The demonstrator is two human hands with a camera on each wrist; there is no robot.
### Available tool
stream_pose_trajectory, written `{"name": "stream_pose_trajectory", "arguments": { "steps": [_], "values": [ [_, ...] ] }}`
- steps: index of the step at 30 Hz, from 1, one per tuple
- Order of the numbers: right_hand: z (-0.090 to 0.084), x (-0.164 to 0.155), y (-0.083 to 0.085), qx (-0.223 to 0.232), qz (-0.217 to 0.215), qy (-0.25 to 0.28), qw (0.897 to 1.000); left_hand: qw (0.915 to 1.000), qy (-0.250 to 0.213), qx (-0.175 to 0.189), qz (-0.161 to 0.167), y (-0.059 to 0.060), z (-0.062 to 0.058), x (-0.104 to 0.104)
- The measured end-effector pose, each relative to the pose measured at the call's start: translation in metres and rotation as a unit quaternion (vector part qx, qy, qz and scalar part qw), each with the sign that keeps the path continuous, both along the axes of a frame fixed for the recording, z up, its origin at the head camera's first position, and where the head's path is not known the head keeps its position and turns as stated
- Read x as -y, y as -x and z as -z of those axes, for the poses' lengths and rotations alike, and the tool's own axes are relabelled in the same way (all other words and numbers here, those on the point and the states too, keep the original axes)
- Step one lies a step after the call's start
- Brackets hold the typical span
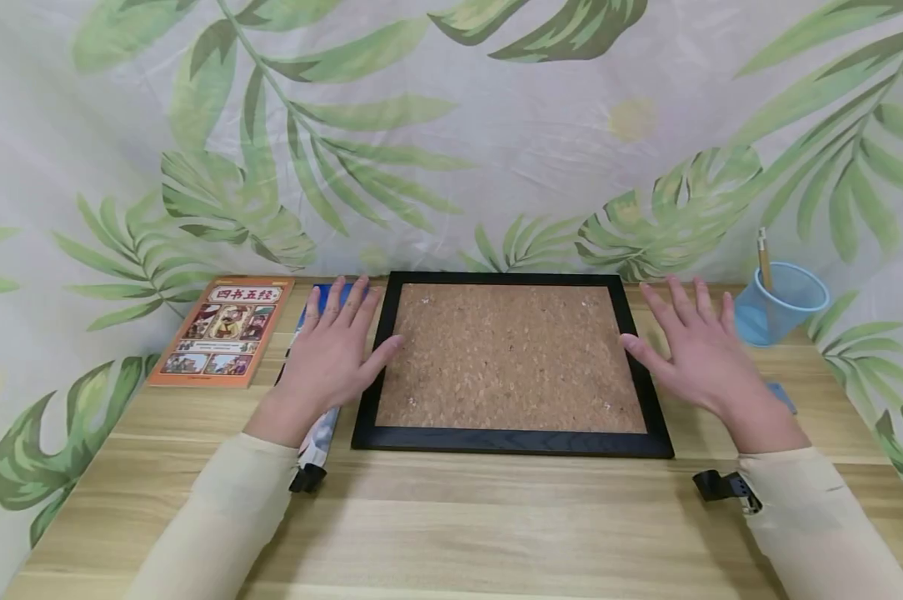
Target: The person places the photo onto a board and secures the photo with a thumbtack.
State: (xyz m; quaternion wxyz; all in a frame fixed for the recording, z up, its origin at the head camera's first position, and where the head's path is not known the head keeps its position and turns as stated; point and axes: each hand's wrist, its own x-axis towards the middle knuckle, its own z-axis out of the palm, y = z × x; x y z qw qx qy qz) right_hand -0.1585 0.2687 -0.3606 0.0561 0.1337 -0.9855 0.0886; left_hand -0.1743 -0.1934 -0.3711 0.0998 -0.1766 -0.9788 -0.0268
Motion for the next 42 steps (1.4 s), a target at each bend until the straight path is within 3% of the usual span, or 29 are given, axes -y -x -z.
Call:
{"name": "stream_pose_trajectory", "arguments": {
  "steps": [4,8,12,16,22,26,30,35,42],
  "values": [
    [0.000,-0.009,0.004,-0.001,-0.003,0.040,0.999,0.9992,-0.036,0.019,0.000,0.002,-0.003,0.008],
    [0.000,-0.017,0.010,-0.002,-0.003,0.115,0.993,0.9951,-0.093,0.035,-0.002,0.006,-0.007,0.017],
    [0.003,-0.027,0.015,-0.002,0.034,0.176,0.984,0.9908,-0.125,0.047,-0.023,0.010,-0.012,0.024],
    [0.005,-0.037,0.020,0.003,0.072,0.192,0.979,0.9852,-0.141,0.077,-0.058,0.015,-0.014,0.033],
    [0.014,-0.051,0.032,-0.004,0.081,0.190,0.978,0.9736,-0.173,0.109,-0.101,0.026,-0.008,0.045],
    [0.017,-0.059,0.038,0.010,0.086,0.166,0.982,0.9691,-0.166,0.134,-0.125,0.034,-0.004,0.056],
    [0.023,-0.068,0.045,0.052,0.081,0.136,0.986,0.9659,-0.148,0.161,-0.139,0.041,0.001,0.065],
    [0.034,-0.074,0.051,0.102,0.070,0.113,0.986,0.9616,-0.091,0.192,-0.174,0.048,0.009,0.075],
    [0.043,-0.075,0.053,0.094,0.071,0.103,0.988,0.9561,-0.052,0.215,-0.192,0.052,0.015,0.076]
  ]
}}
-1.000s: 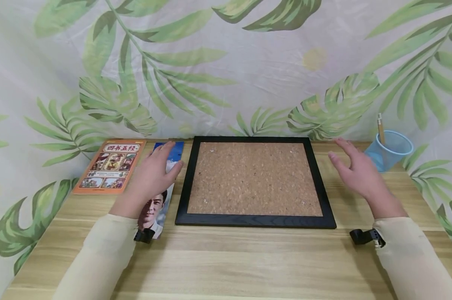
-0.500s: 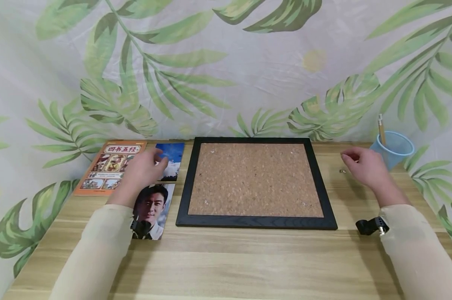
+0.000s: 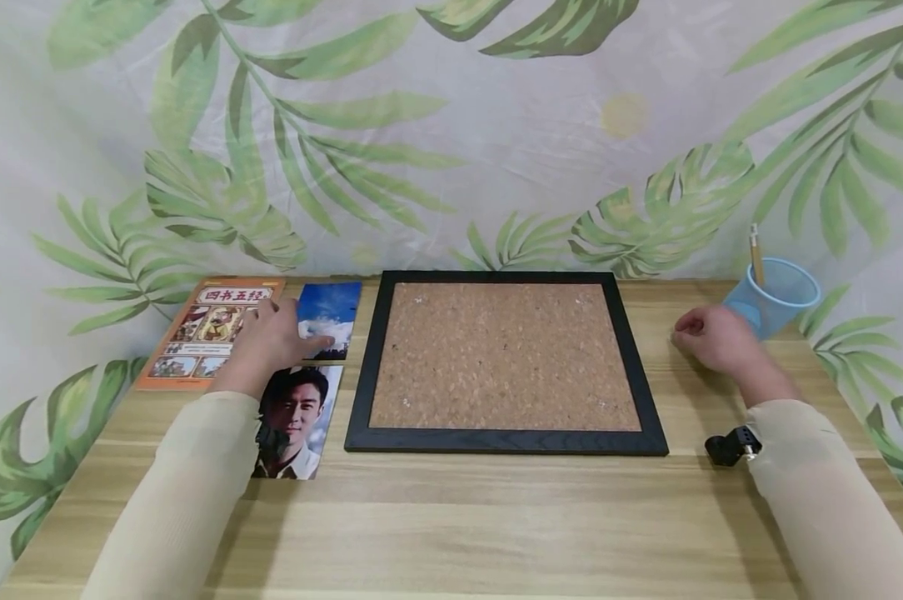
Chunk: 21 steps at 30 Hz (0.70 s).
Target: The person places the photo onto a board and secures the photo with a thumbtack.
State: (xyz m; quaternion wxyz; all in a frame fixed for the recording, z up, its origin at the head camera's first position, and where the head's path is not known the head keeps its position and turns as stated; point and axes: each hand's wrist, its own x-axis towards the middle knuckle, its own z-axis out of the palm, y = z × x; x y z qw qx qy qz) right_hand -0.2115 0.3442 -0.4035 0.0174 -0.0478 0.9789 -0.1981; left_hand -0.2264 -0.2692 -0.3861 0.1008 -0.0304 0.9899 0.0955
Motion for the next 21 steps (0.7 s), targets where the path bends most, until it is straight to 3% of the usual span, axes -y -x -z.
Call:
{"name": "stream_pose_trajectory", "arguments": {
  "steps": [7,14,21],
  "values": [
    [0.005,0.002,0.003,-0.012,0.001,-0.005,1.000,0.9991,-0.020,0.038,-0.005,0.002,0.002,0.005],
    [0.008,0.000,0.000,-0.026,0.005,-0.002,1.000,0.9969,-0.078,0.012,-0.008,0.005,0.007,0.007],
    [0.004,0.002,-0.004,-0.038,0.020,0.027,0.999,0.9848,-0.172,-0.025,-0.010,0.005,0.009,0.018]
  ]
}}
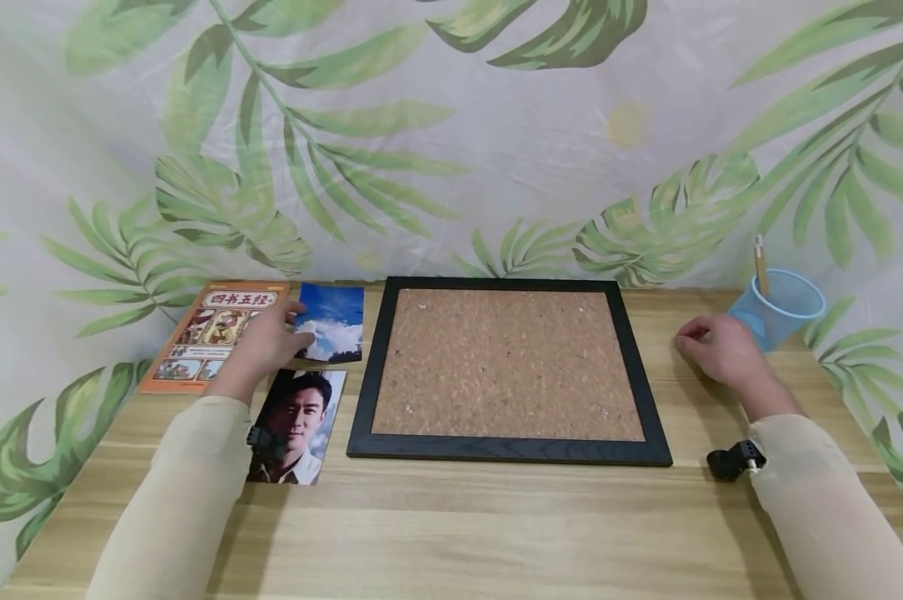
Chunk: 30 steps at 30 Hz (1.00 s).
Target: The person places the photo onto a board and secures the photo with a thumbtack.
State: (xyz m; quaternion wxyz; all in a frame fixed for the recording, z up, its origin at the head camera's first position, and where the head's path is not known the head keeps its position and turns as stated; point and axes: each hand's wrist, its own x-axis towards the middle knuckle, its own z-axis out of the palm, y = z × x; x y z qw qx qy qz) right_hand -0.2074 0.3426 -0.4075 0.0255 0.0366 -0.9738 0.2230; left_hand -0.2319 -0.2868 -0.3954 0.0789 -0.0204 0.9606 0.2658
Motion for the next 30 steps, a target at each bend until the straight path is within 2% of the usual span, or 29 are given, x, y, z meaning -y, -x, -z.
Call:
{"name": "stream_pose_trajectory", "arguments": {
  "steps": [8,13,18,25,30],
  "values": [
    [-0.007,0.008,-0.008,-0.027,0.017,0.022,0.999,0.9967,-0.075,-0.030,-0.008,-0.008,-0.007,0.006],
    [-0.009,0.013,-0.011,-0.039,0.008,0.034,0.999,0.9926,-0.106,-0.054,-0.023,-0.018,-0.016,0.003],
    [-0.010,0.017,-0.012,-0.048,-0.007,0.046,0.998,0.9886,-0.132,-0.070,-0.020,-0.027,-0.018,-0.003],
    [-0.014,0.026,-0.011,-0.064,-0.012,0.053,0.996,0.9812,-0.156,-0.113,0.017,-0.034,-0.014,-0.028],
    [-0.016,0.039,-0.009,-0.059,-0.025,0.067,0.996,0.9761,-0.187,-0.100,0.047,-0.038,-0.013,-0.052]
  ]
}}
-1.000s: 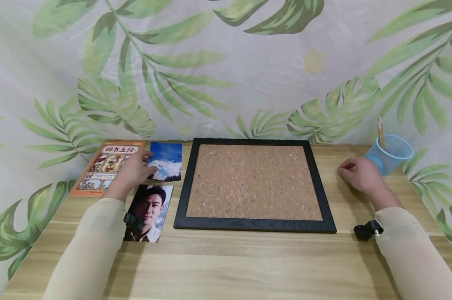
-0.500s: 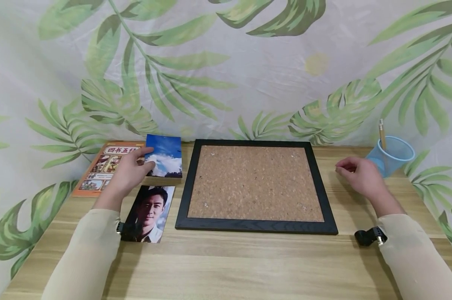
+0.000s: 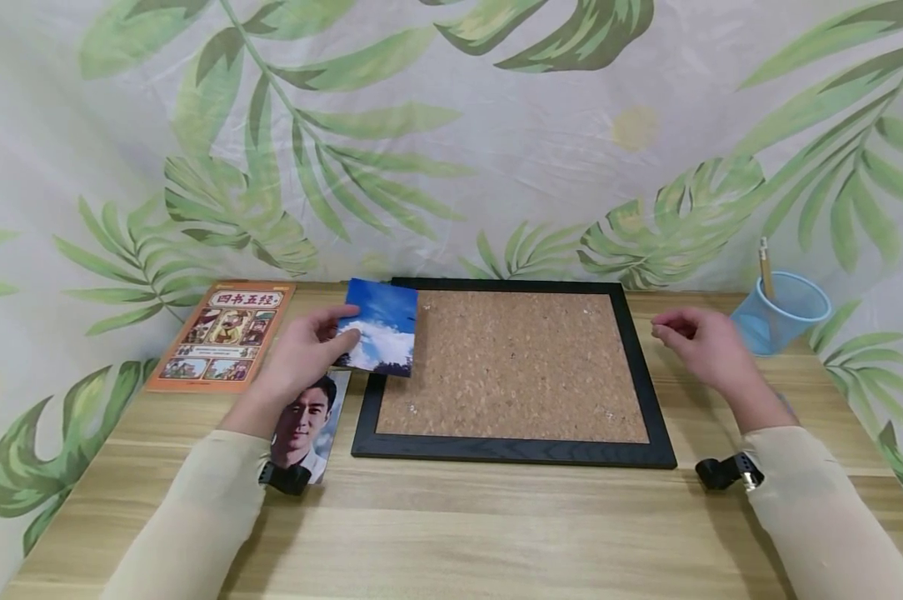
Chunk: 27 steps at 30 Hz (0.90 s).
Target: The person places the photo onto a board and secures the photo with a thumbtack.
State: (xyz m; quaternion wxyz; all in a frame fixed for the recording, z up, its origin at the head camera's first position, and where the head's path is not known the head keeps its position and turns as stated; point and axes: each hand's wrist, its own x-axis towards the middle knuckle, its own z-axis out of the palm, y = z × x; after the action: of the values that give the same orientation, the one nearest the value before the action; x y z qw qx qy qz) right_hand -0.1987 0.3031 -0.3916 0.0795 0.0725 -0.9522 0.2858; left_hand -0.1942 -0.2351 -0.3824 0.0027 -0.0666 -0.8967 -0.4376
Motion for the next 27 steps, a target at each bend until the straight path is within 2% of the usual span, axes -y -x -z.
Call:
{"name": "stream_pose_trajectory", "arguments": {
  "steps": [3,7,17,22,27],
  "values": [
    [-0.002,0.011,0.002,0.005,-0.010,0.011,1.000,0.9995,-0.014,0.018,0.024,-0.001,0.000,-0.014],
    [-0.005,0.029,0.004,0.019,-0.019,0.025,0.999,0.9981,-0.024,0.041,0.039,-0.001,0.001,-0.033],
    [-0.006,0.076,0.014,0.032,-0.078,0.046,0.995,0.9956,-0.046,0.060,0.056,0.000,0.008,-0.070],
    [-0.005,0.103,0.019,0.044,-0.106,0.058,0.992,0.9957,-0.025,0.062,0.065,0.001,0.014,-0.085],
    [-0.005,0.129,0.024,0.063,-0.127,0.070,0.987,0.9940,0.036,0.073,0.073,0.001,0.016,-0.095]
  ]
}}
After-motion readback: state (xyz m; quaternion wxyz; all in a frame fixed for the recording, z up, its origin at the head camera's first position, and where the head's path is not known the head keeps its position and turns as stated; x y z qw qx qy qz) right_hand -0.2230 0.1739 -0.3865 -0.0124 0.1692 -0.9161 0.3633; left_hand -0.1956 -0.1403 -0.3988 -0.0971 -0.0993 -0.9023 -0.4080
